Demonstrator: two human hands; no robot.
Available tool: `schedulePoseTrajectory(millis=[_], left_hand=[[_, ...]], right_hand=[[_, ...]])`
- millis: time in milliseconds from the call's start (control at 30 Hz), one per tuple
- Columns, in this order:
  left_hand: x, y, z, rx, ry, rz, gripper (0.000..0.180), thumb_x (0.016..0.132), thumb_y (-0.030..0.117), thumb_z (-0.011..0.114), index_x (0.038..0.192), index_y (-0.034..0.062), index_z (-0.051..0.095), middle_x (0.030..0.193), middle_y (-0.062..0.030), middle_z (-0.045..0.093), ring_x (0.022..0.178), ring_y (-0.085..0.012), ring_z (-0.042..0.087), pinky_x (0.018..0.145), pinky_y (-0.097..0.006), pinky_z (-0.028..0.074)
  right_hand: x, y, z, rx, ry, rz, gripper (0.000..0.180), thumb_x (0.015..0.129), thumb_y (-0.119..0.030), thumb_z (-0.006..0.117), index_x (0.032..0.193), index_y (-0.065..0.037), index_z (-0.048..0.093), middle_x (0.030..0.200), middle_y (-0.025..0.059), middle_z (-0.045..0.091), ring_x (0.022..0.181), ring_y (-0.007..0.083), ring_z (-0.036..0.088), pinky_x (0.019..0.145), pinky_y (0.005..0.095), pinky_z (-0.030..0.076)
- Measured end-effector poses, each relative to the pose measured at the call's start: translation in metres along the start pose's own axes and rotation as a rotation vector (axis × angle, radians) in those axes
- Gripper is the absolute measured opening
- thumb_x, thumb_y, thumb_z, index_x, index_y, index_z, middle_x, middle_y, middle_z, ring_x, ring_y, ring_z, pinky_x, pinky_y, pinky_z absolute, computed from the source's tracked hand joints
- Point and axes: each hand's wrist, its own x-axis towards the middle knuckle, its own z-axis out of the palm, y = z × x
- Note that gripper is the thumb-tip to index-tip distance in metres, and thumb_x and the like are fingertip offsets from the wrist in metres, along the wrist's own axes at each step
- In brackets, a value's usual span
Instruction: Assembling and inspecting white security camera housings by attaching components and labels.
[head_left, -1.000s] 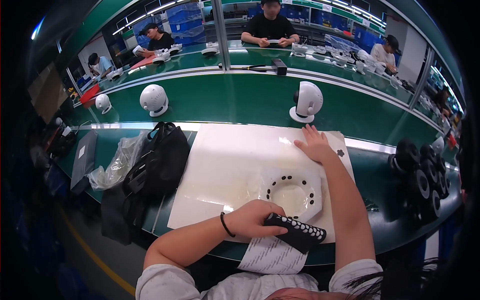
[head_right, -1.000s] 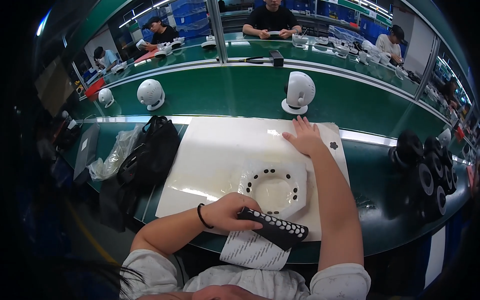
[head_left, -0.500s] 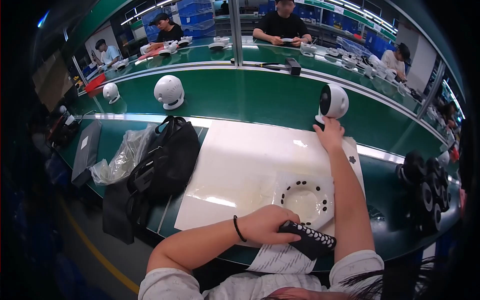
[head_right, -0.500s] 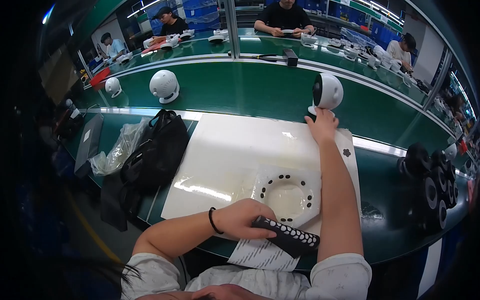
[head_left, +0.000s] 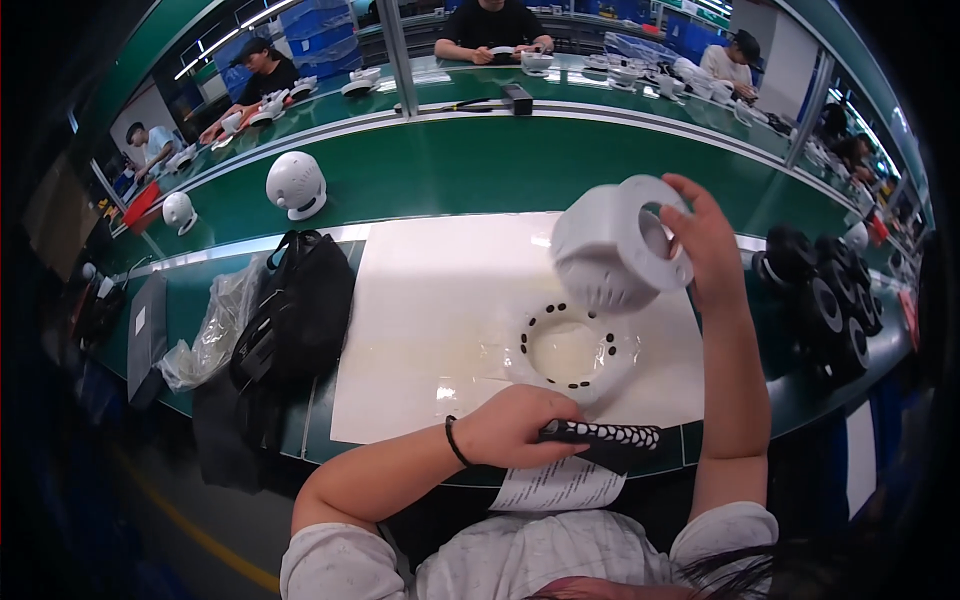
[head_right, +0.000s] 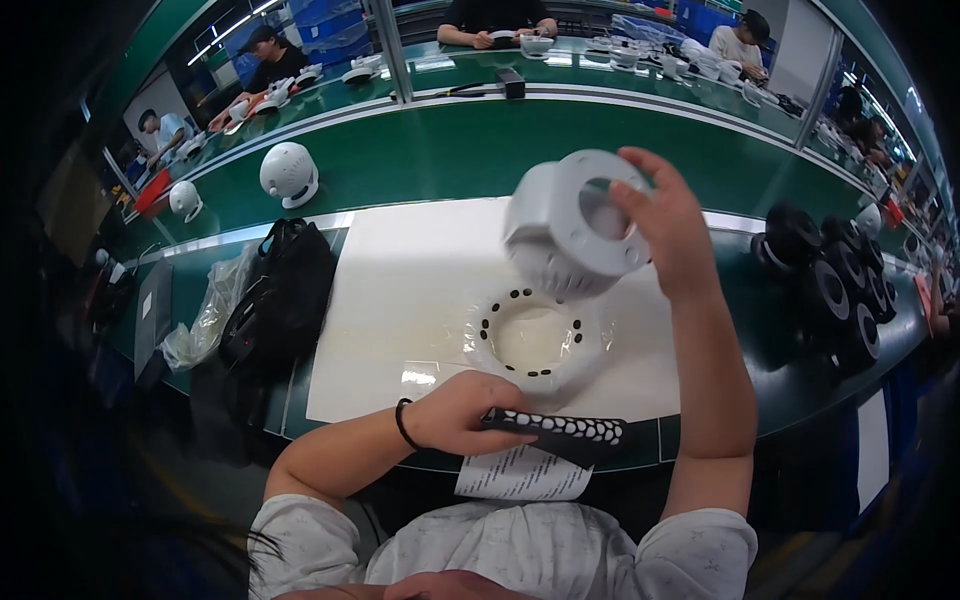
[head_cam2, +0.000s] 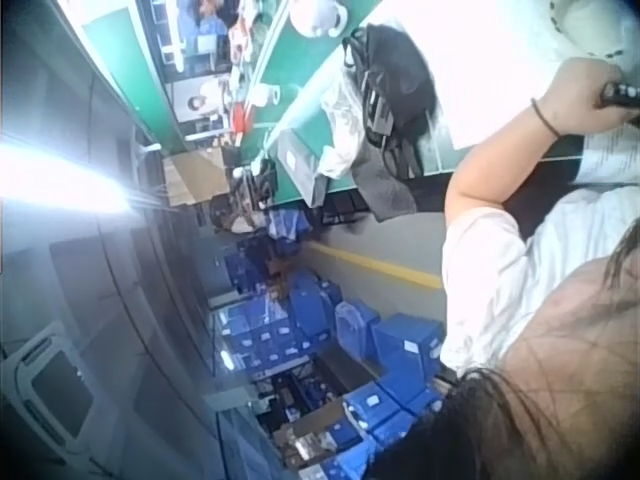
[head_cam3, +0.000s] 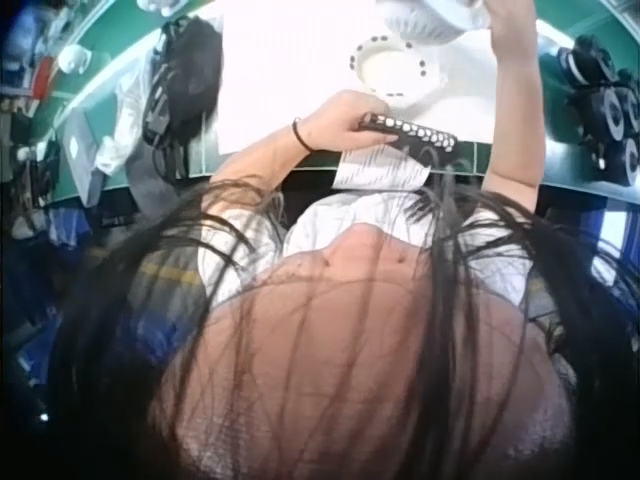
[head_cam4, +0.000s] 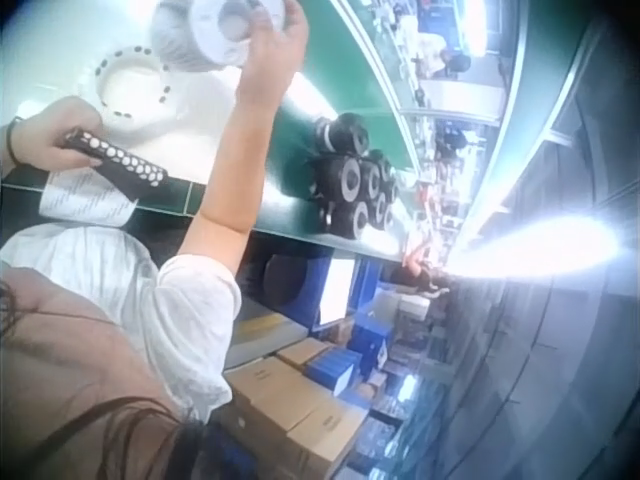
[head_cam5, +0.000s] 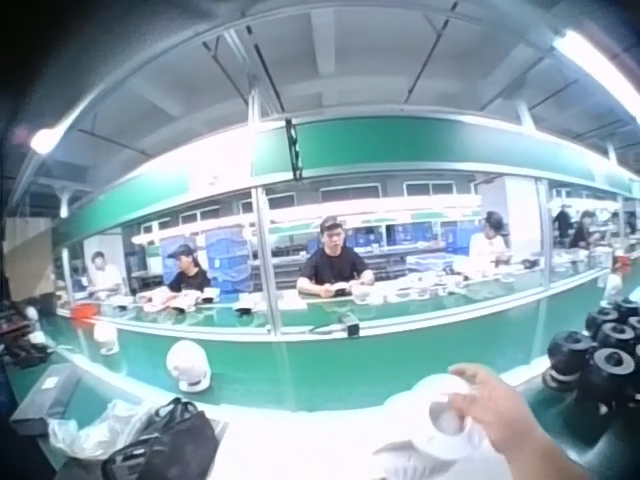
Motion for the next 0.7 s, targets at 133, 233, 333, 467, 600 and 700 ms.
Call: schedulePoseTrajectory(millis=[133, 233, 333, 467, 600, 700], left_hand=[[-0.005, 0.002, -0.003, -0.021, 0.006, 0.105, 0.018, 0.074, 0.021, 0.063, 0.076, 0.0044, 0.057, 0.063, -0.0116, 0.053, 0.060, -0.0295, 0.054, 0.053, -0.036, 0.041], [-0.004, 0.009, -0.010, -0.057, 0.056, 0.139, 0.013, 0.070, 0.010, 0.068, 0.070, 0.0036, 0.057, 0.057, -0.0094, 0.051, 0.053, -0.0253, 0.052, 0.048, -0.032, 0.038], [-0.004, 0.010, -0.014, -0.141, 0.180, 0.096, 0.014, 0.069, 0.006, 0.069, 0.066, 0.0027, 0.055, 0.055, -0.0071, 0.051, 0.048, -0.0195, 0.049, 0.046, -0.027, 0.036], [-0.006, 0.011, -0.014, -0.200, 0.297, -0.038, 0.018, 0.072, 0.010, 0.068, 0.063, 0.0030, 0.054, 0.052, -0.0051, 0.049, 0.047, -0.0132, 0.047, 0.045, -0.025, 0.035], [-0.016, 0.008, -0.019, -0.142, 0.441, -0.099, 0.013, 0.071, 0.003, 0.066, 0.072, -0.0020, 0.055, 0.061, -0.0043, 0.055, 0.056, -0.0092, 0.051, 0.050, -0.023, 0.038], [-0.011, 0.011, -0.018, -0.222, 0.471, -0.176, 0.015, 0.074, 0.008, 0.066, 0.070, -0.0008, 0.055, 0.059, -0.0041, 0.054, 0.054, -0.0089, 0.049, 0.049, -0.023, 0.038]], right_hand=[[-0.038, -0.002, 0.018, 0.024, -0.289, 0.201, 0.034, 0.084, -0.012, 0.058, 0.116, -0.004, 0.049, 0.095, 0.0046, 0.058, 0.081, 0.0074, 0.053, 0.070, 0.0202, 0.043], [-0.050, 0.013, 0.028, -0.066, -0.270, 0.103, 0.030, 0.085, -0.015, 0.057, 0.113, -0.005, 0.052, 0.099, 0.0061, 0.058, 0.091, 0.0101, 0.053, 0.078, 0.0240, 0.044], [-0.041, 0.019, 0.020, -0.186, -0.325, 0.153, 0.033, 0.085, -0.013, 0.054, 0.116, -0.003, 0.048, 0.105, 0.0082, 0.055, 0.094, 0.0121, 0.052, 0.082, 0.0242, 0.041], [-0.044, -0.007, 0.016, -0.498, -0.365, 0.103, 0.039, 0.083, -0.026, 0.058, 0.115, -0.006, 0.049, 0.103, 0.0130, 0.058, 0.094, 0.0254, 0.056, 0.082, 0.0327, 0.043], [-0.059, -0.040, 0.015, -0.702, -0.383, -0.533, 0.047, 0.075, -0.032, 0.065, 0.112, -0.006, 0.051, 0.103, 0.0119, 0.056, 0.098, 0.0303, 0.051, 0.089, 0.0379, 0.038], [-0.080, -0.057, 0.021, -0.658, -0.660, -0.435, 0.037, 0.071, -0.028, 0.068, 0.100, -0.008, 0.058, 0.095, 0.0085, 0.058, 0.091, 0.0266, 0.054, 0.080, 0.0360, 0.040]])
